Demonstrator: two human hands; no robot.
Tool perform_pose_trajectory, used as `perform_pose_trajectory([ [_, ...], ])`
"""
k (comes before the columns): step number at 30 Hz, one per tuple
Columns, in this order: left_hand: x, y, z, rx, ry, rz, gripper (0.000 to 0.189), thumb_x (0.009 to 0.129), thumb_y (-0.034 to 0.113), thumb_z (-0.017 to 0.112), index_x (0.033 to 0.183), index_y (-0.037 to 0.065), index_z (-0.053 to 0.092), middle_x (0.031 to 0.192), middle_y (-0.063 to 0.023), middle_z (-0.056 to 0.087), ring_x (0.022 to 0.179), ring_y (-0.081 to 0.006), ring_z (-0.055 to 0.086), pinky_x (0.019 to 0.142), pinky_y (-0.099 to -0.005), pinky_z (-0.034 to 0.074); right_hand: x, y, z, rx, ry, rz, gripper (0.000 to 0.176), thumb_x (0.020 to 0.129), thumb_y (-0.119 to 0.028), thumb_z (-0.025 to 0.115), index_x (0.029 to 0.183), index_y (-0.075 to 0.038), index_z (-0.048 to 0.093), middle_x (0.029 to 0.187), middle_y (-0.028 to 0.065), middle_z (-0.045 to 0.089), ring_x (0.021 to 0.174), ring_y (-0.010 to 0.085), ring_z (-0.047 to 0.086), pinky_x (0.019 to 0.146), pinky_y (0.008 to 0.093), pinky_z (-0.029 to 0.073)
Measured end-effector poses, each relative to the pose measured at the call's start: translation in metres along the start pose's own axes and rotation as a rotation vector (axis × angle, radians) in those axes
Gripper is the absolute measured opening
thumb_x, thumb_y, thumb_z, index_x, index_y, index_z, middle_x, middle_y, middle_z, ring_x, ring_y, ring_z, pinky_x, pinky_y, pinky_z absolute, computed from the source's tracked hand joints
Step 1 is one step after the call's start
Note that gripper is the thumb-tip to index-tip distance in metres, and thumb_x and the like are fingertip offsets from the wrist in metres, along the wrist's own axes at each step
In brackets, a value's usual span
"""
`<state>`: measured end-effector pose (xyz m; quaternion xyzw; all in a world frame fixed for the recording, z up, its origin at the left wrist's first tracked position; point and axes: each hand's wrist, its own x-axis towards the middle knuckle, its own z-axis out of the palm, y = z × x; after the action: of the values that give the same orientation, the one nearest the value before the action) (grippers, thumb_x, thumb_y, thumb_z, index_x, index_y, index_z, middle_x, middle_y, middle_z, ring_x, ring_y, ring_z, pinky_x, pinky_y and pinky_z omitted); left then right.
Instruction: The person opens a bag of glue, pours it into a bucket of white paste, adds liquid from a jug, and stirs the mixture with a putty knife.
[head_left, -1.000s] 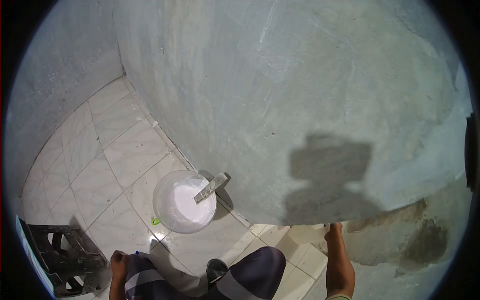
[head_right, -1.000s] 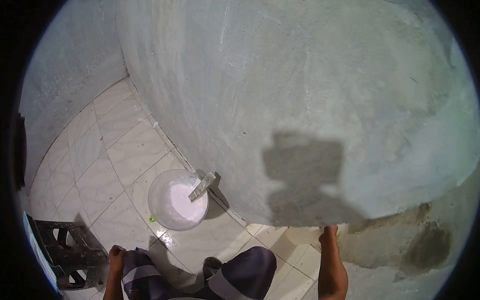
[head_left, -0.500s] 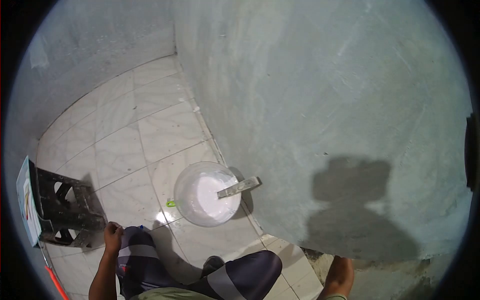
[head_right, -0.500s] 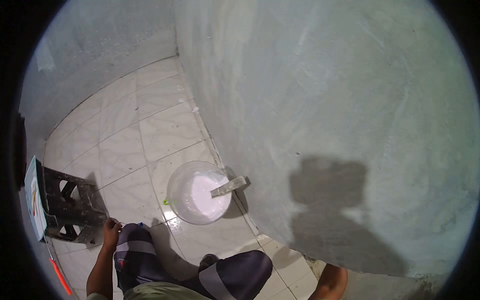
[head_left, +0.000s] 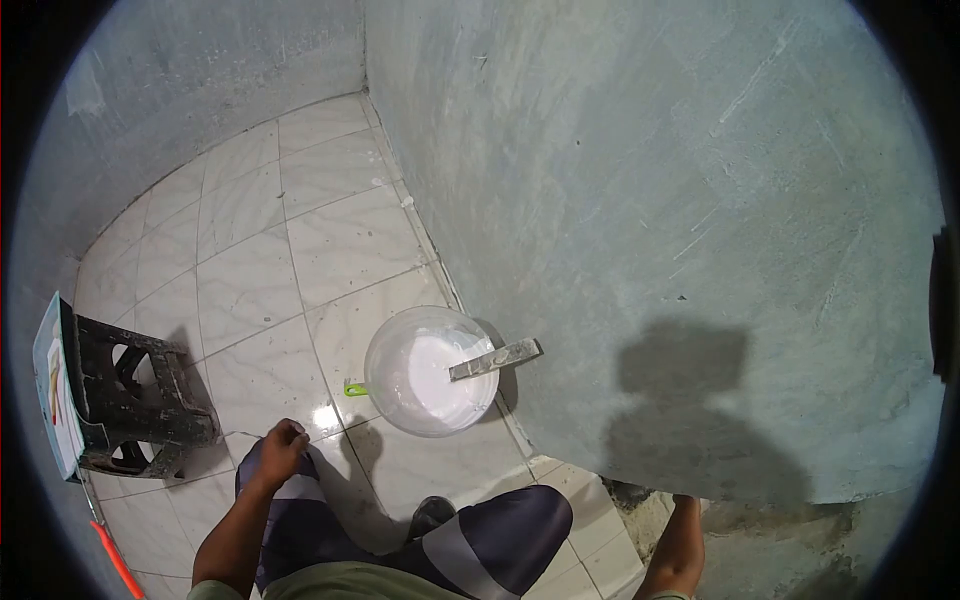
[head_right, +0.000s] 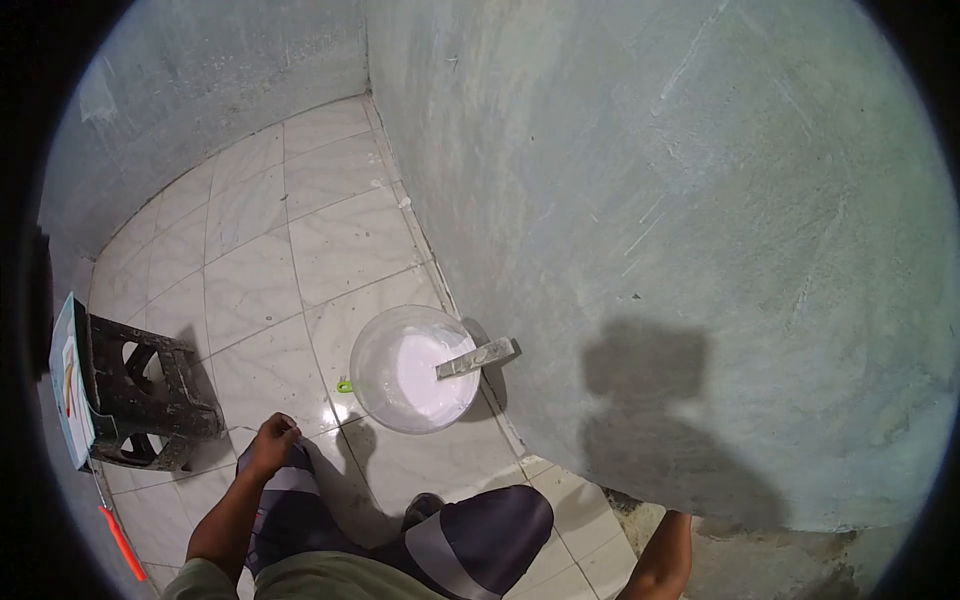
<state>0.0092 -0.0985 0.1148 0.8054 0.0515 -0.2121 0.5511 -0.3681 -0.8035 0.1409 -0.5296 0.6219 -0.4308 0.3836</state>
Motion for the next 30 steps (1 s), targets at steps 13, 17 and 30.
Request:
perform_pose_trajectory([
  [13,-0.004,0.007,0.023,0.02,-0.105,0.029,0.014,0.092,0.008,0.067,0.1,0.001,0.059,0.088,-0.0092,0.067,0.083,-0.0168,0.065,0.076,-0.0319,0.052,-0.258,-0.083,0.055,-0.009,-0.506,-0.182,0.039,0.091,-0.001,0.064,0.127,0.004,0.051,0.1,0.0121,0.063,0.09,0.0204,0.061,0.082,0.0339,0.049],
  [17,0.001,0.02,0.039,0.071,-0.143,0.065,0.017,0.093,0.009,0.067,0.103,0.0,0.058,0.089,-0.0089,0.065,0.084,-0.0167,0.066,0.075,-0.0313,0.054,-0.29,-0.101,0.09,0.131,-0.285,0.213,0.049,0.09,-0.005,0.066,0.132,-0.003,0.041,0.104,0.0091,0.056,0.08,0.019,0.057,0.071,0.033,0.047],
  [30,-0.019,0.081,0.08,-0.006,-0.06,0.026,0.043,0.092,0.022,0.07,0.125,-0.001,0.055,0.102,-0.0169,0.069,0.089,-0.0222,0.069,0.076,-0.0342,0.054,-0.347,-0.135,0.249,0.218,-0.991,0.254,0.051,0.091,-0.015,0.071,0.134,-0.001,0.048,0.126,0.0111,0.057,0.084,0.0168,0.059,0.073,0.03,0.046],
])
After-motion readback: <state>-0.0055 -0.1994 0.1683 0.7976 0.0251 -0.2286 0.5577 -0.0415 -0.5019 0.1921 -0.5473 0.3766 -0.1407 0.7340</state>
